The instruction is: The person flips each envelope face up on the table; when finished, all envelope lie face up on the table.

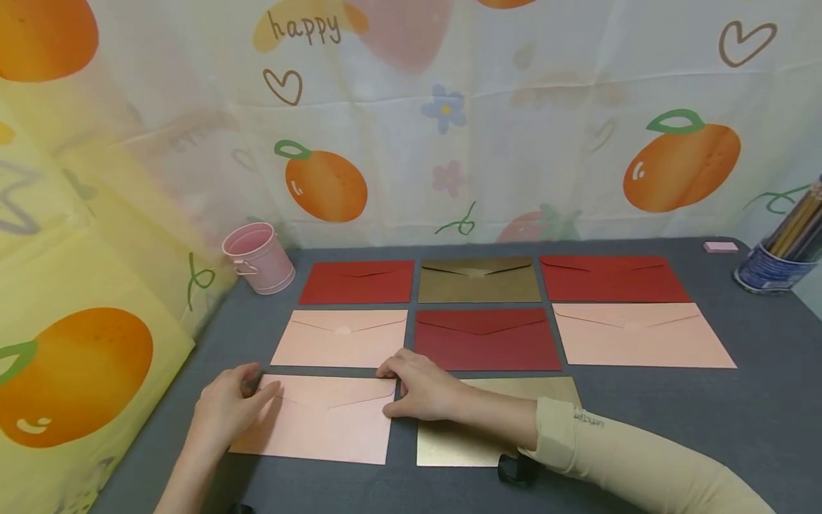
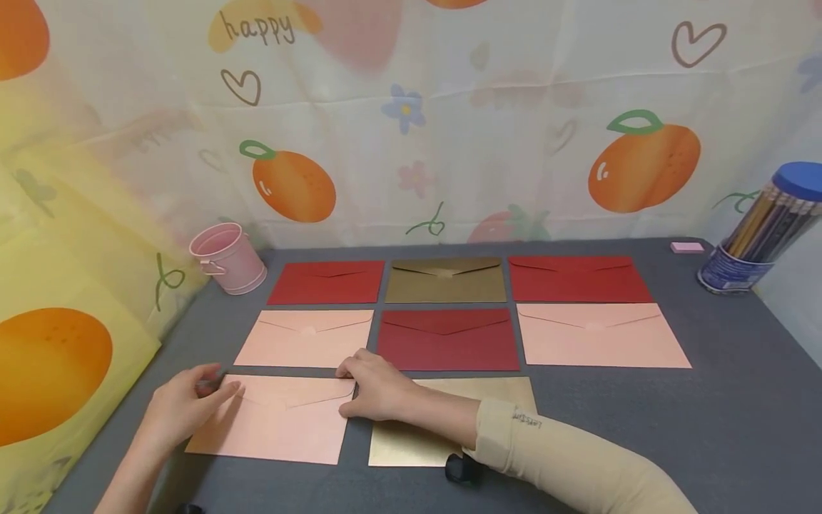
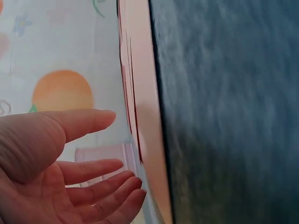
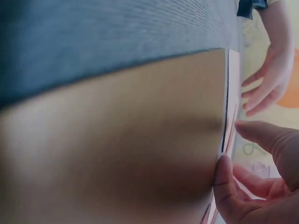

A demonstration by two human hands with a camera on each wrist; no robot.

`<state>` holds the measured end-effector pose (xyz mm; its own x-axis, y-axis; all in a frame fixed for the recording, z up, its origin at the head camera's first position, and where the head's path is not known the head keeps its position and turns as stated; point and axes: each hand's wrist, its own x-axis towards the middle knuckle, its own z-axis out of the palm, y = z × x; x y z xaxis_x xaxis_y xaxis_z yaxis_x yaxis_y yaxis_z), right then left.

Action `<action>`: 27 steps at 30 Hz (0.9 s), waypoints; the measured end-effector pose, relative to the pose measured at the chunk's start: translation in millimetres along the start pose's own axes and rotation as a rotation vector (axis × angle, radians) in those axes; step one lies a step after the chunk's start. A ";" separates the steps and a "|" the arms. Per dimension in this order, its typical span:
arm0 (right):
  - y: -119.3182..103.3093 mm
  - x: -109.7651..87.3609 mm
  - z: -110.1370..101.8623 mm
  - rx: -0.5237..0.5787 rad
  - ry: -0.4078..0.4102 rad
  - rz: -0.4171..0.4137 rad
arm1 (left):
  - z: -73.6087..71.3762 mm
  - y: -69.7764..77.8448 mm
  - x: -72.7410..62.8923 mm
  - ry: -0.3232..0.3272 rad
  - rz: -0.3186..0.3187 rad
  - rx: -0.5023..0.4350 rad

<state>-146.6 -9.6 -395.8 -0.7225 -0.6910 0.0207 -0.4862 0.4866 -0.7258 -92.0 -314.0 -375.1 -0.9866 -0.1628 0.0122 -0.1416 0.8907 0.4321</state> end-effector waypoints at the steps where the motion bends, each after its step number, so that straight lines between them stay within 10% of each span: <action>1: 0.5 -1.2 -2.0 0.007 0.004 -0.005 | 1.1 4.1 -0.9 0.020 0.026 0.012; 12: 11.5 -40.4 -42.0 0.006 0.157 -0.141 | 36.1 91.2 -9.5 0.232 0.561 -0.140; 20: 39.1 -99.0 -66.2 -0.190 0.092 -0.127 | 66.4 139.4 -25.5 -0.004 0.937 -0.006; 27: 65.7 -152.9 -75.9 -0.312 -0.028 -0.134 | 83.2 146.6 -26.6 -0.331 1.039 0.239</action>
<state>-105.4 168.6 -394.4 -0.6305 -0.7722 0.0791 -0.7056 0.5277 -0.4729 -93.3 -143.8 -387.1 -0.6030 0.7977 0.0109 0.7877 0.5931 0.1667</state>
